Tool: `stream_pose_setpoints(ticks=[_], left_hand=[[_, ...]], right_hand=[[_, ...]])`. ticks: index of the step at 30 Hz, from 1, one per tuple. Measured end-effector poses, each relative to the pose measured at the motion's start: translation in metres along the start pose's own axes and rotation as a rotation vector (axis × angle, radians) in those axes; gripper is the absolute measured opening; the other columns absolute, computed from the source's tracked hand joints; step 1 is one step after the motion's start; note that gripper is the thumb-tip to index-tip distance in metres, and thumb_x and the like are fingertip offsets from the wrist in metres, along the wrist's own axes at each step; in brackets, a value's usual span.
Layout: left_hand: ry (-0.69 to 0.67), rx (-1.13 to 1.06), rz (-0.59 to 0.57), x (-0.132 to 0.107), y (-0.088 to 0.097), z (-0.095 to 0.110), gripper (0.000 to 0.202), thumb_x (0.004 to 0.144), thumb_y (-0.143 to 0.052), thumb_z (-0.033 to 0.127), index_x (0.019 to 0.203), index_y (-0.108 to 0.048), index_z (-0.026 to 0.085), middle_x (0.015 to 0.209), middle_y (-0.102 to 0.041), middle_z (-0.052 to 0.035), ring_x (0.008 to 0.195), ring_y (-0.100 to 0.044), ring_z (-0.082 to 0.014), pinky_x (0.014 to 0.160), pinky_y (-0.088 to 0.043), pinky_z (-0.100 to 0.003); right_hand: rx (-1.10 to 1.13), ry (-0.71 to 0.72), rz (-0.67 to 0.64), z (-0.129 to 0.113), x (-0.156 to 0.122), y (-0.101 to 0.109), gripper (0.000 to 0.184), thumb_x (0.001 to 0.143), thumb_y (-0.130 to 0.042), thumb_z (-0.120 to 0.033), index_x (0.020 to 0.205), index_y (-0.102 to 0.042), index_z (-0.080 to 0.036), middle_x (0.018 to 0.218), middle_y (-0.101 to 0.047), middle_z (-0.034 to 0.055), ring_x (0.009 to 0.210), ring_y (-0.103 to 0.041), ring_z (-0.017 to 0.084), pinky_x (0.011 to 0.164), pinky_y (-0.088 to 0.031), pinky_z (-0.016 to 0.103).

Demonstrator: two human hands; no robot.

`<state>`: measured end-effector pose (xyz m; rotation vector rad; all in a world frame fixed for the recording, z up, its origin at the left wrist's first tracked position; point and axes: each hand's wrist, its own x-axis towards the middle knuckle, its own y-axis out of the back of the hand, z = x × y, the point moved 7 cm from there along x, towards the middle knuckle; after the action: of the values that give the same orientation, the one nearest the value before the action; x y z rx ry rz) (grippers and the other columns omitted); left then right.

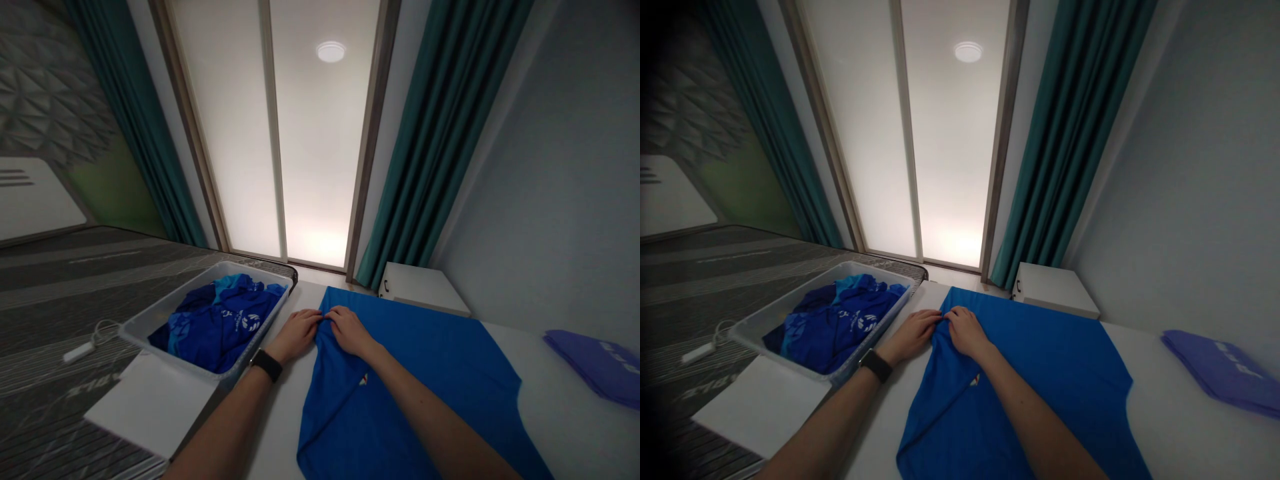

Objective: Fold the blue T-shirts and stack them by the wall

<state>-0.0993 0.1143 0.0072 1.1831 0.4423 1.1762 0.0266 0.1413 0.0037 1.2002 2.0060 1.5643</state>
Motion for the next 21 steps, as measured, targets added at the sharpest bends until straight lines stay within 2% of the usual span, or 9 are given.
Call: stream_pose_setpoints(ticks=[5, 12, 15, 18, 21], left_hand=[[0.041, 0.125, -0.048, -0.006, 0.006, 0.005, 0.034, 0.096, -0.045, 0.025, 0.125, -0.062, 0.022, 0.134, -0.060, -0.0069, 0.124, -0.051, -0.0233, 0.106, -0.035, -0.040], [0.089, 0.176, -0.067, -0.007, 0.020, 0.009, 0.025, 0.095, -0.046, 0.024, 0.110, -0.066, 0.024, 0.118, -0.066, -0.0061, 0.113, -0.056, -0.0229, 0.098, -0.038, -0.037], [0.098, 0.160, -0.066, -0.007, 0.021, 0.010, 0.026, 0.096, -0.044, 0.024, 0.108, -0.067, 0.023, 0.116, -0.066, -0.0064, 0.112, -0.056, -0.0230, 0.097, -0.038, -0.037], [0.101, 0.145, -0.066, -0.007, 0.021, 0.010, 0.026, 0.096, -0.044, 0.024, 0.108, -0.067, 0.023, 0.116, -0.066, -0.0068, 0.111, -0.055, -0.0229, 0.096, -0.038, -0.037], [0.106, 0.135, -0.066, -0.007, 0.020, 0.009, 0.026, 0.096, -0.044, 0.024, 0.109, -0.067, 0.023, 0.116, -0.066, -0.0067, 0.112, -0.055, -0.0226, 0.097, -0.038, -0.036]], right_hand=[[0.033, -0.032, 0.007, -0.007, 0.001, 0.000, 0.019, 0.091, -0.051, -0.018, 0.107, -0.061, -0.019, 0.115, -0.059, 0.0074, 0.112, -0.051, 0.019, 0.096, -0.037, 0.032], [0.009, -0.041, 0.040, -0.013, 0.004, 0.002, 0.009, 0.092, -0.051, -0.019, 0.097, -0.058, -0.020, 0.107, -0.061, 0.0063, 0.104, -0.051, 0.020, 0.089, -0.036, 0.031], [0.026, -0.071, 0.046, -0.013, 0.005, 0.003, 0.012, 0.095, -0.046, -0.020, 0.103, -0.055, -0.019, 0.100, -0.064, 0.0045, 0.097, -0.055, 0.019, 0.085, -0.036, 0.030], [0.024, -0.090, 0.028, -0.013, 0.004, 0.006, 0.022, 0.096, -0.044, -0.022, 0.117, -0.051, -0.018, 0.092, -0.066, 0.0038, 0.091, -0.059, 0.018, 0.082, -0.036, 0.030], [-0.086, -0.115, -0.020, -0.012, -0.001, 0.010, 0.034, 0.097, -0.044, -0.029, 0.129, -0.047, -0.018, 0.105, -0.068, 0.0094, 0.101, -0.059, 0.023, 0.086, -0.034, 0.033]])
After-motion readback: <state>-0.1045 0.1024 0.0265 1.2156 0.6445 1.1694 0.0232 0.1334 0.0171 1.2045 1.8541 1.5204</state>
